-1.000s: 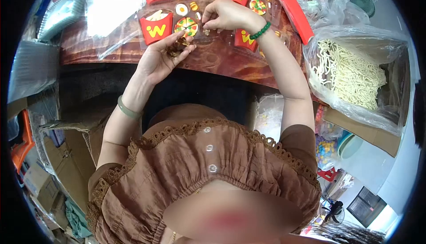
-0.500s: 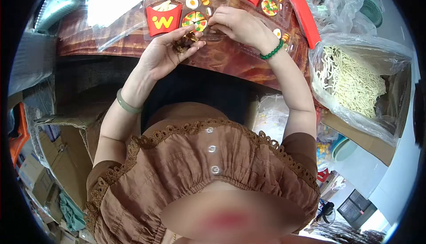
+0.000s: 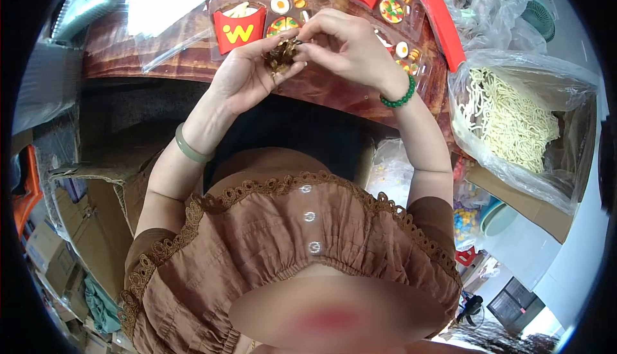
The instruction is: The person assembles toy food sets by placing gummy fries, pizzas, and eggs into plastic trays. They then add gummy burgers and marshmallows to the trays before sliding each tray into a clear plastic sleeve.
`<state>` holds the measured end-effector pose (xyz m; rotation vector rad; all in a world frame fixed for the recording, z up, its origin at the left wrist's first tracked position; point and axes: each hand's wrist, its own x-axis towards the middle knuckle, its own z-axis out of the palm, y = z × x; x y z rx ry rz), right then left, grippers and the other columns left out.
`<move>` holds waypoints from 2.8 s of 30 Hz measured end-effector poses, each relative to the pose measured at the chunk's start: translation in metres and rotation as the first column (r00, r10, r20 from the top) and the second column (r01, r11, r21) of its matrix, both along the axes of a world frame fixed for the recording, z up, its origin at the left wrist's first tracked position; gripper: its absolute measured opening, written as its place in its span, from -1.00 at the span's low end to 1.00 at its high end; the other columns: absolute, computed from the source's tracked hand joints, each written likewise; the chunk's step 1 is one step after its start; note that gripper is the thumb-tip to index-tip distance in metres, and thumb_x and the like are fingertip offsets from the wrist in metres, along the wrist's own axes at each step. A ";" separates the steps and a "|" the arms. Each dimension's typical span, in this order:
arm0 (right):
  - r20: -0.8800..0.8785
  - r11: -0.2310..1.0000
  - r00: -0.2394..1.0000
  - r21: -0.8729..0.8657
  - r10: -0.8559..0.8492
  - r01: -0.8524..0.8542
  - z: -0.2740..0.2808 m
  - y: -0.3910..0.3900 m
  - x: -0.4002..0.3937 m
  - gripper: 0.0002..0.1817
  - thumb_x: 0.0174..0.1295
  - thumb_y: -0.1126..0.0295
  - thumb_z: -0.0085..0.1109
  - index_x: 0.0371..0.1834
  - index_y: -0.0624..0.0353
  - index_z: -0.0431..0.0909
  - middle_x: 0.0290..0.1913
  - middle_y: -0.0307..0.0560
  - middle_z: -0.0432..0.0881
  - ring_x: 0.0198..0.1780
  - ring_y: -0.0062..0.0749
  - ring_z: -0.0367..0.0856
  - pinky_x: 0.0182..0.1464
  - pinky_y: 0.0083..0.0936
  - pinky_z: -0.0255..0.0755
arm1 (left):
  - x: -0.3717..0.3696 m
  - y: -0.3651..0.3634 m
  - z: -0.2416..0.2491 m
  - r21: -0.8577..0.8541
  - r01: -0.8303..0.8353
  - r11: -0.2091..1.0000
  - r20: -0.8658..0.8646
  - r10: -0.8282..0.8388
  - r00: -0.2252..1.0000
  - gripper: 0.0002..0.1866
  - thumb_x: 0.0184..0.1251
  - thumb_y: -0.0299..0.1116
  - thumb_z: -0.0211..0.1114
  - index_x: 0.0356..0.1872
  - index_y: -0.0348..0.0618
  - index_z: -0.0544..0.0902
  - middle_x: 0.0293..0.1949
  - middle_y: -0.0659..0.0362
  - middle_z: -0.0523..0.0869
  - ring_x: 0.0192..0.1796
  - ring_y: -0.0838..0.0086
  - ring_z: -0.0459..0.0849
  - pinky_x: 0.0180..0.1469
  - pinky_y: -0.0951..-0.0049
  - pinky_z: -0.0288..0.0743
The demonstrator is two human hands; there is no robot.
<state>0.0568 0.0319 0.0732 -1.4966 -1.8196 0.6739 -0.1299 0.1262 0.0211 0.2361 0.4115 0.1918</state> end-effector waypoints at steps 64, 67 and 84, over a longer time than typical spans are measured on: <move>-0.205 0.966 0.972 -0.251 -0.116 0.062 0.032 0.002 0.062 -0.84 0.30 0.47 0.18 -0.11 0.29 0.62 -0.22 -0.22 0.69 -0.16 -0.63 0.65 -0.09 -0.66 0.54 | 0.066 -0.001 0.013 0.027 0.013 1.000 0.130 -0.017 0.991 -0.69 0.49 -0.40 0.03 0.11 -0.41 0.46 0.03 -0.07 0.61 0.08 0.15 0.65 0.12 0.38 0.65; -0.152 0.976 0.977 -0.177 -0.151 0.123 0.036 -0.010 0.062 -0.84 0.30 0.46 0.18 -0.13 0.29 0.63 -0.22 -0.21 0.70 -0.16 -0.64 0.65 -0.10 -0.66 0.53 | 0.071 -0.008 0.015 0.026 0.027 0.999 0.121 -0.030 0.992 -0.68 0.49 -0.40 0.03 0.11 -0.42 0.45 0.03 -0.08 0.61 0.09 0.13 0.64 0.12 0.37 0.64; -0.195 0.795 0.773 -0.063 -0.603 0.604 0.001 -0.084 0.115 -0.78 0.14 0.34 0.35 -0.21 0.21 0.64 -0.36 -0.24 0.67 -0.37 -0.68 0.58 -0.31 -0.67 0.47 | 0.097 -0.053 0.022 -0.112 0.229 0.967 0.030 -0.227 0.973 -0.67 0.50 -0.40 0.02 0.11 -0.48 0.43 0.08 -0.13 0.57 0.16 0.11 0.59 0.16 0.31 0.62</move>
